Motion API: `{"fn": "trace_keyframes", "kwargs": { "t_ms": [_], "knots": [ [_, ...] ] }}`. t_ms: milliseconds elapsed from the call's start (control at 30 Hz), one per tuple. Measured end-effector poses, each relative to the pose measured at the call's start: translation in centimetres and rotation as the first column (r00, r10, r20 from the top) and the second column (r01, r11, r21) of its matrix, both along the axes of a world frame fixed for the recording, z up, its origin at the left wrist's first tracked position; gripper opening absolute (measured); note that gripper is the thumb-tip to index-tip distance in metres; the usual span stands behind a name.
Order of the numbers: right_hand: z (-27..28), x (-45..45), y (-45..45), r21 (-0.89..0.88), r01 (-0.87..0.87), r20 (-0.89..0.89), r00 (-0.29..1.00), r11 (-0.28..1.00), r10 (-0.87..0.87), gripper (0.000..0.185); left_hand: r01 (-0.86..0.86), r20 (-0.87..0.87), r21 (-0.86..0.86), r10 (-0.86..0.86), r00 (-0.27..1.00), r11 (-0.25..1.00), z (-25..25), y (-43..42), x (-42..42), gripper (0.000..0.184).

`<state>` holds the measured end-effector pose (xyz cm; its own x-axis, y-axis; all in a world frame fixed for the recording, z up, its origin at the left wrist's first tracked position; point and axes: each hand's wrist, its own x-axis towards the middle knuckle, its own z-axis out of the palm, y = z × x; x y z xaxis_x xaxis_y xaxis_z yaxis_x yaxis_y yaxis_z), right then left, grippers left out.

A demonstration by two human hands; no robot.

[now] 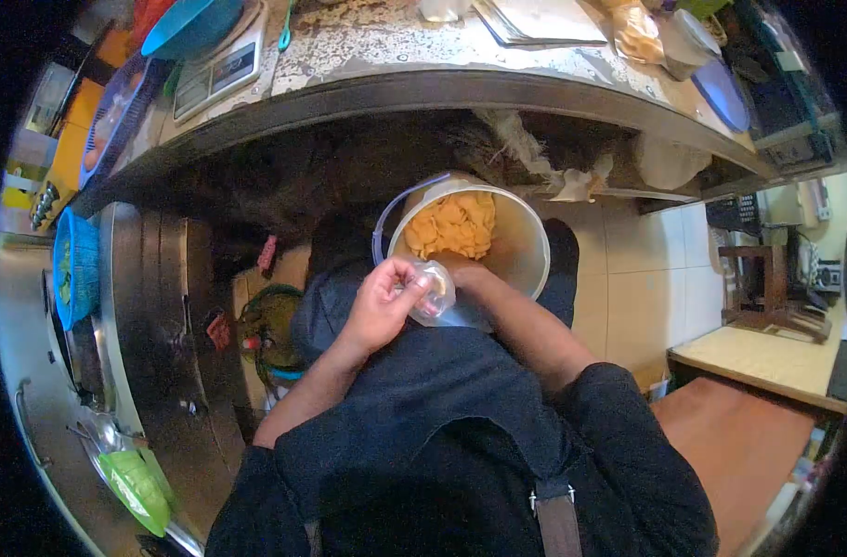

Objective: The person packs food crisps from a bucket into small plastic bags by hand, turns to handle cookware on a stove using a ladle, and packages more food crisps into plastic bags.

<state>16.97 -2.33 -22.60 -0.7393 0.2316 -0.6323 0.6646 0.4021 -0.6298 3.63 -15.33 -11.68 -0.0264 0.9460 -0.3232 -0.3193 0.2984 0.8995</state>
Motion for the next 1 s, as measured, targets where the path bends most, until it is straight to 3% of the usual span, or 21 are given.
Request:
{"fn": "trace_keyframes", "kwargs": {
  "t_ms": [67,133,233,333,433,533,600,633,733,767,800,867,1000],
  "knots": [
    [-0.3,0.6,-0.2,-0.085,-0.002,-0.032,0.999,0.996,-0.001,0.042,0.0,-0.003,0.017,0.0,1.0,1.0,0.5,0.2,0.0,0.013],
    [-0.3,0.7,-0.2,-0.113,0.0,0.08,0.997,0.994,0.009,0.04,0.007,0.015,0.007,-0.007,1.0,1.0,0.2,0.1,-0.1,0.014],
    [0.3,2.1,-1.2,0.085,-0.09,0.062,0.994,0.992,0.085,0.033,0.0,0.084,-0.021,0.002,0.996,1.0,-0.5,0.1,-0.4,0.014],
    [-1.1,5.5,-1.8,0.224,0.175,-0.033,0.984,0.959,-0.172,0.028,-0.037,0.086,-0.086,0.044,0.995,0.996,0.2,0.3,0.1,0.014],
    [3.1,6.6,-2.1,0.196,0.498,-0.16,0.866,0.845,-0.473,0.023,-0.067,-0.001,-0.059,0.067,0.998,0.996,0.5,0.9,0.9,0.013],
    [6.6,7.4,-2.3,0.081,0.738,-0.416,0.636,0.67,-0.65,0.019,-0.095,-0.007,0.011,0.095,0.995,0.995,-0.5,1.2,1.3,0.013],
    [8.6,8.7,-2.0,-0.264,0.757,-0.424,0.466,0.598,-0.777,0.017,-0.104,0.0,0.004,0.104,0.995,0.995,-1.8,1.4,1.4,0.012],
    [11.2,8.9,-2.2,-0.411,0.742,-0.327,0.422,0.529,-0.846,0.02,-0.101,-0.008,-0.026,0.101,0.995,0.995,-2.3,1.6,1.4,0.012],
    [14.4,9.3,-2.9,-0.344,0.674,-0.373,0.541,0.654,-0.754,0.019,-0.093,0.096,-0.121,0.105,0.99,0.988,-1.9,2.1,2.1,0.01],
    [15.5,9.2,-3.0,-0.039,0.599,-0.544,0.658,0.8,-0.52,0.022,-0.09,0.129,-0.139,0.108,0.986,0.986,-1.8,2.4,2.3,0.01],
    [17.2,8.8,-3.0,0.09,0.545,-0.488,0.754,0.833,-0.441,0.026,-0.085,0.162,-0.161,0.111,0.981,0.983,-1.8,2.4,2.4,0.011],
    [16.8,8.3,-3.3,0.366,0.486,-0.576,0.788,0.794,-0.217,0.033,-0.062,0.268,-0.173,0.107,0.957,0.983,-2.0,2.4,2.6,0.012],
    [17.9,7.4,-3.4,0.254,0.628,-0.605,0.696,0.736,-0.386,0.038,-0.048,0.381,-0.232,0.136,0.915,0.972,-1.7,2.5,2.4,0.015]
  ]
}}
